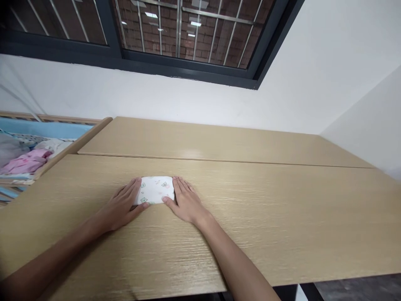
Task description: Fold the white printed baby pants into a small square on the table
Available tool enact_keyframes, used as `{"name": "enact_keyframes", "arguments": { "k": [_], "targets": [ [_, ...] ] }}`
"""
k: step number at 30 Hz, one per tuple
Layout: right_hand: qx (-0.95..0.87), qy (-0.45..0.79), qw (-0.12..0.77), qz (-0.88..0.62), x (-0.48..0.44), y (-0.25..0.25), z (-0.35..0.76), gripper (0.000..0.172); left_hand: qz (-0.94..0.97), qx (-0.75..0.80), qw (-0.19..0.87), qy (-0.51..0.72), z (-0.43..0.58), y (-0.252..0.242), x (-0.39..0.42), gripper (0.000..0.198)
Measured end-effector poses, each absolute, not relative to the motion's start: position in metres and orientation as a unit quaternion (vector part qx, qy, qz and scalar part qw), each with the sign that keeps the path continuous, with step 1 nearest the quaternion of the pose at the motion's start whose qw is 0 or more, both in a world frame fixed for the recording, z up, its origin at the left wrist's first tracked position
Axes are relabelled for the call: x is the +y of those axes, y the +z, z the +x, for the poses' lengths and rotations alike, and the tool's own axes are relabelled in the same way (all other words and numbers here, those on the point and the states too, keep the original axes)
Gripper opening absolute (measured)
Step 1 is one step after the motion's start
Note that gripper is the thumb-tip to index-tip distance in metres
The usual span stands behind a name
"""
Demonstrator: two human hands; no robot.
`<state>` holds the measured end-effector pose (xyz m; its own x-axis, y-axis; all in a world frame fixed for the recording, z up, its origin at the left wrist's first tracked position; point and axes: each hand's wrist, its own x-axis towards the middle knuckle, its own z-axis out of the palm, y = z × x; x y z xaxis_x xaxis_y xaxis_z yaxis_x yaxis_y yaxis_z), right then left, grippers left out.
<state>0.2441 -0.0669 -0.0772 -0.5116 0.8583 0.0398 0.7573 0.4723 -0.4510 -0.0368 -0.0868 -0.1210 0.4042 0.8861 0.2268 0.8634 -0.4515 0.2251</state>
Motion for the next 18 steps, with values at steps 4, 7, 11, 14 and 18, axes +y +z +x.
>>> {"name": "enact_keyframes", "arguments": {
  "k": [4, 7, 11, 14, 18],
  "targets": [
    [-0.845, 0.192, 0.126, -0.482, -0.067, -0.077, 0.2441, 0.087, 0.837, 0.524, 0.036, 0.155, -0.0365, -0.1222, -0.0866, 0.088],
    [-0.846, 0.191, 0.127, -0.481, -0.0664, -0.0785, 0.2448, 0.088, 0.836, 0.523, 0.033, 0.159, -0.0371, -0.1228, -0.0866, 0.088],
    [-0.849, 0.188, 0.138, -0.473, -0.0653, -0.082, 0.2462, 0.088, 0.837, 0.523, 0.034, 0.158, -0.038, -0.1234, -0.0861, 0.089],
    [-0.85, 0.184, 0.141, -0.473, -0.0652, -0.0821, 0.2462, 0.087, 0.837, 0.524, 0.036, 0.153, -0.0383, -0.124, -0.0852, 0.088],
    [-0.847, 0.189, 0.138, -0.477, -0.0655, -0.0796, 0.2451, 0.086, 0.835, 0.526, 0.041, 0.155, -0.038, -0.1238, -0.0846, 0.087]
  ]
}}
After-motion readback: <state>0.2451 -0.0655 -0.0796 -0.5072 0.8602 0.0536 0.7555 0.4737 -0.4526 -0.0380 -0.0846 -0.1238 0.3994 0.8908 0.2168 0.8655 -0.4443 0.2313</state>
